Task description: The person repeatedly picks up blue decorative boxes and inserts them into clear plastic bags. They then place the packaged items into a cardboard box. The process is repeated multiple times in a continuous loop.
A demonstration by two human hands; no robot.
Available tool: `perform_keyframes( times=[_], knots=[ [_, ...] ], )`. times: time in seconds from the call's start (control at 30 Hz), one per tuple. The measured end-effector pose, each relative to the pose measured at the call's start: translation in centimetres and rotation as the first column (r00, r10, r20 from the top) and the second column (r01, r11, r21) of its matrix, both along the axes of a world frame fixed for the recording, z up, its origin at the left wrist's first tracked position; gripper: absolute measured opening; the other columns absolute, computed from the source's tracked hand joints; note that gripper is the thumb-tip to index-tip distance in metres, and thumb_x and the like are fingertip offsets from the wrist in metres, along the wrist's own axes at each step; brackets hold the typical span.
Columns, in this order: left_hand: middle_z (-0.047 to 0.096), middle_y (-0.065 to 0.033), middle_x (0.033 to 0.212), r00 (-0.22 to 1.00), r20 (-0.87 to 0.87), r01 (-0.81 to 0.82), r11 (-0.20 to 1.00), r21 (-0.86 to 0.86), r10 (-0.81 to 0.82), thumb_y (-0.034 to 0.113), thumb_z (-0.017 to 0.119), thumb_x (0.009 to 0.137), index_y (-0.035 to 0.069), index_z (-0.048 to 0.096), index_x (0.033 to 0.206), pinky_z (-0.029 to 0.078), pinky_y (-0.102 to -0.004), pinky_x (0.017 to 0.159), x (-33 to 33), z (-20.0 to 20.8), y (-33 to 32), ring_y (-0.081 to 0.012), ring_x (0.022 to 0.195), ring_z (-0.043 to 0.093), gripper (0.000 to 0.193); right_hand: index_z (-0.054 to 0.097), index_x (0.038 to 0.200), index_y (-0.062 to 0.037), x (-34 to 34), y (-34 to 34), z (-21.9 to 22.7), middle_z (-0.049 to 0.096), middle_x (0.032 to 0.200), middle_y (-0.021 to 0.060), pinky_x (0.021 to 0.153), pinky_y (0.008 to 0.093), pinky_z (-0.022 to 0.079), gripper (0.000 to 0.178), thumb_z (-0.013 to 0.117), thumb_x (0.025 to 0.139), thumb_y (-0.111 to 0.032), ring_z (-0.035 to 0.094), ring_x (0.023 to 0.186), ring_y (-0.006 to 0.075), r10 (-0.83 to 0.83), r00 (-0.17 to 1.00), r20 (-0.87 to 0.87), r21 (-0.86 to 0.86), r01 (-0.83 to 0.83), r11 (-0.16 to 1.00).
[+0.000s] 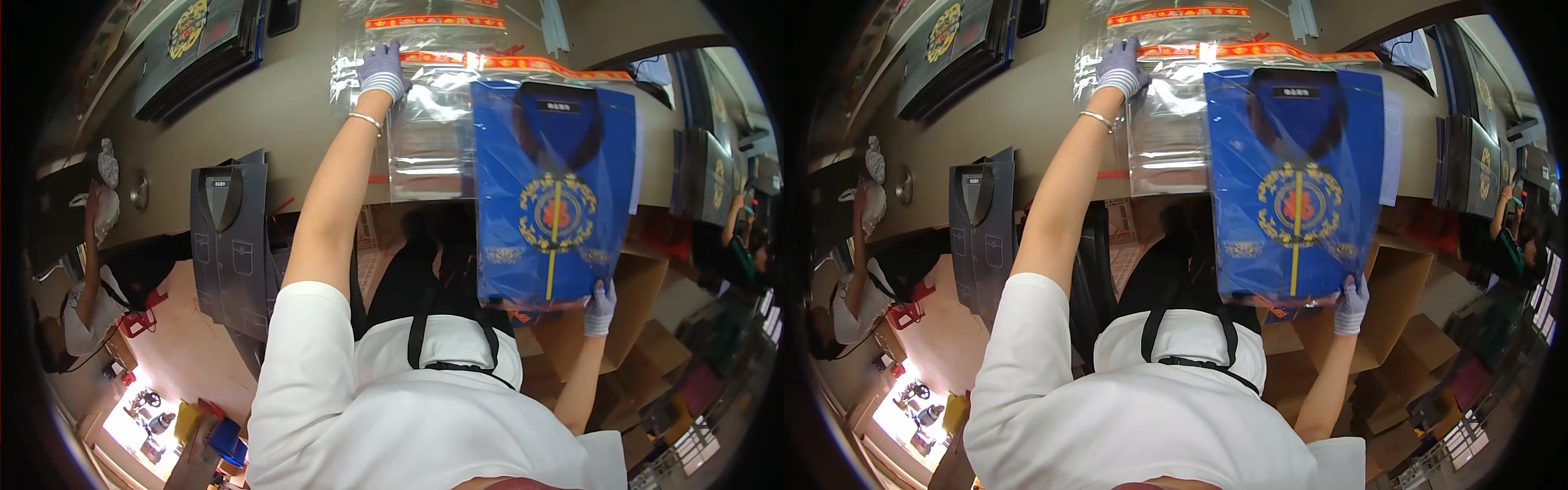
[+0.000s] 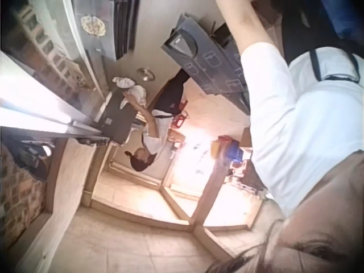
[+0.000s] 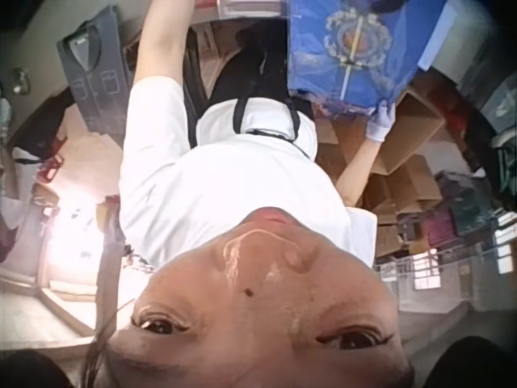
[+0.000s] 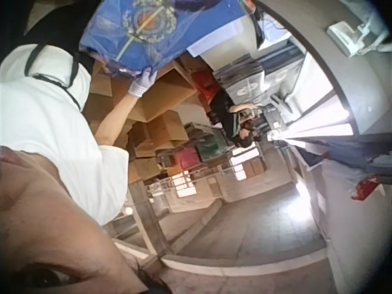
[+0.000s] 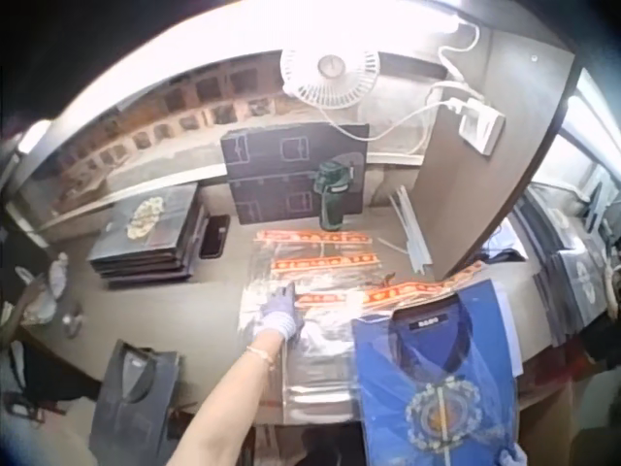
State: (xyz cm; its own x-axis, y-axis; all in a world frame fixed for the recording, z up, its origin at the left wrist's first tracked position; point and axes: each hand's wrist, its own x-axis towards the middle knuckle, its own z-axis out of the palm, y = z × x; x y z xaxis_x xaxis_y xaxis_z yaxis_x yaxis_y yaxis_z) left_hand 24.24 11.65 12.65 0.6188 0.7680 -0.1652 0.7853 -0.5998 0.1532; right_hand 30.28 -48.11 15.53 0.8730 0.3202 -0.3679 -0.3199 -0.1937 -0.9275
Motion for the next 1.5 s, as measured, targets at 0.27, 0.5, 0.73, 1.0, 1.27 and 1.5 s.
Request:
perform_keyframes(
  times=[0.27, 0.5, 0.73, 1.0, 1.27, 1.5],
  knots=[
    [0.06, -0.0136, 0.11, 0.941, 0.103, -0.321, 0.946, -0.032, 0.323, 0.023, 0.063, 0.076, 0.01, 0.059, 0.11, 0.049, -0.037, 0.083, 1.5, -1.3, 11.8, -0.0289, 0.1, 0.059, 0.036, 0.054, 0.11, 0.004, -0.7, -2.3, 0.9, 0.058, 0.096, 0.0035, 0.072, 0.0237, 0.042, 0.029, 0.056, 0.087, -0.014, 0.052, 0.08, 0.0116, -0.064, 0.99, 0.127, -0.067, 0.073, 0.995],
    [0.055, -0.0215, 0.114, 0.829, 0.335, -0.477, 0.879, 0.008, 0.447, 0.043, 0.077, 0.054, 0.0, 0.051, 0.114, 0.049, -0.0358, 0.083, -0.9, 4.6, 20.9, -0.0311, 0.098, 0.059, 0.078, 0.062, 0.098, 0.0034, -1.5, 11.7, 12.2, 0.06, 0.084, 0.0056, 0.064, 0.0258, 0.044, 0.025, 0.064, 0.078, -0.012, 0.055, 0.073, 0.0143, 0.383, 0.539, 0.75, -0.431, -0.042, 0.902],
    [0.057, -0.0195, 0.108, 0.522, 0.844, -0.135, 0.989, -0.059, 0.121, 0.023, 0.067, 0.068, 0.0, 0.054, 0.111, 0.04, -0.0345, 0.091, -4.7, 4.1, 9.4, -0.0296, 0.104, 0.054, 0.051, 0.062, 0.096, -0.0091, -6.2, 27.7, 3.5, 0.057, 0.081, 0.007, 0.066, 0.0357, 0.045, 0.028, 0.059, 0.069, -0.006, 0.055, 0.076, 0.0274, 0.709, 0.182, 0.681, -0.505, -0.584, 0.635],
    [0.059, -0.0051, 0.084, 0.661, 0.74, 0.307, 0.853, -0.423, 0.129, 0.002, 0.06, 0.077, 0.005, 0.061, 0.091, 0.046, -0.0251, 0.065, -12.2, 0.4, -11.5, -0.0134, 0.07, 0.055, 0.015, 0.058, 0.069, 0.0009, 11.8, 13.3, -2.0, 0.064, 0.067, 0.0163, 0.044, 0.0303, 0.045, 0.082, 0.03, 0.075, -0.076, 0.061, 0.05, 0.0221, -0.149, 0.897, -0.417, -0.525, -0.104, 0.845],
    [0.057, -0.0109, 0.081, 0.781, 0.385, 0.533, 0.846, 0.0, -0.492, 0.008, 0.066, 0.067, 0.004, 0.062, 0.085, 0.045, -0.0351, 0.077, -5.7, -1.1, -11.1, -0.0303, 0.082, 0.054, 0.019, 0.045, 0.114, -0.001, 9.4, 7.1, -6.4, 0.057, 0.095, 0.0156, 0.06, 0.0332, 0.051, 0.046, 0.059, 0.083, -0.031, 0.063, 0.072, 0.0275, -0.244, 0.906, -0.347, -0.188, 0.188, 0.964],
    [0.063, -0.0133, 0.075, 0.758, 0.649, 0.353, 0.797, -0.49, 0.063, 0.017, 0.065, 0.074, 0.001, 0.064, 0.084, 0.048, -0.0292, 0.067, -5.3, -4.3, -9.8, -0.0203, 0.069, 0.061, 0.019, 0.058, 0.105, 0.0058, -7.3, 7.2, 3.4, 0.06, 0.094, 0.0092, 0.075, 0.027, 0.045, 0.034, 0.051, 0.09, -0.024, 0.055, 0.082, 0.0125, -0.248, 0.969, 0.017, -0.082, 0.248, 0.965]
  ],
)
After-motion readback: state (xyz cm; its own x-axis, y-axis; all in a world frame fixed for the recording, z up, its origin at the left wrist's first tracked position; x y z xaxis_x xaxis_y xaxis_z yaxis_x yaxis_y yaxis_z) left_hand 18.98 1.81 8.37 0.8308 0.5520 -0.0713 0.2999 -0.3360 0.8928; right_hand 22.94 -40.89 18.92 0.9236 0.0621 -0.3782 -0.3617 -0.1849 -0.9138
